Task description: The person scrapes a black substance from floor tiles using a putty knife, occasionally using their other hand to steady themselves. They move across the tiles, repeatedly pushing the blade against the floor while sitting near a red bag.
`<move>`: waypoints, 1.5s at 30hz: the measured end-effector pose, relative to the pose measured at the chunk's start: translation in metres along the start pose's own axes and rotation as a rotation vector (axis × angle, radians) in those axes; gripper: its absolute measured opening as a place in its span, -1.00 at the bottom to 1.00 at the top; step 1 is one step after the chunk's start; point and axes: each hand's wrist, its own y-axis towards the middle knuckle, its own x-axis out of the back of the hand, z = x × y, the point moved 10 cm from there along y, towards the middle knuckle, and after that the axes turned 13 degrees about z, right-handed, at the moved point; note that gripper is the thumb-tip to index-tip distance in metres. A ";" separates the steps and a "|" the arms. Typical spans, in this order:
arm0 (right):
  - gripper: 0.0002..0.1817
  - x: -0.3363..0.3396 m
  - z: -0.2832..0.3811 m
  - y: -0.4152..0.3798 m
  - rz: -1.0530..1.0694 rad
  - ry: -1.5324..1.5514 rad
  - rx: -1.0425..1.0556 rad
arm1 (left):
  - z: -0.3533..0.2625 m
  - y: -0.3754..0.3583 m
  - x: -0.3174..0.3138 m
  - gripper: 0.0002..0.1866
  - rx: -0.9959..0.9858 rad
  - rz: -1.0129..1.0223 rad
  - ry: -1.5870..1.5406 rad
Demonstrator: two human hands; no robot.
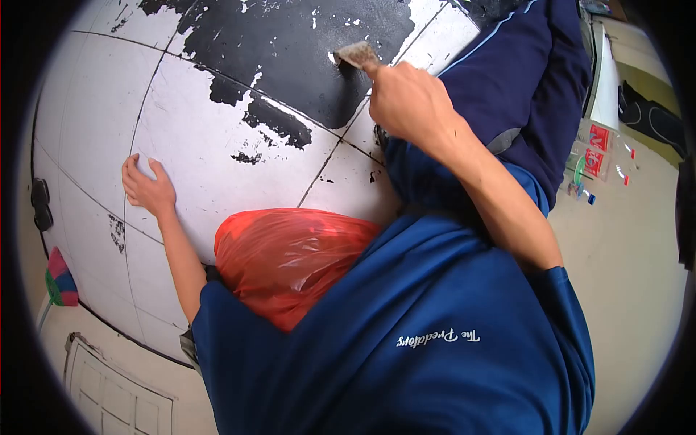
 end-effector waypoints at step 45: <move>-0.56 -0.049 -0.067 0.000 0.031 1.026 -0.034 | 0.002 0.002 0.000 -0.54 -0.008 -0.020 -0.012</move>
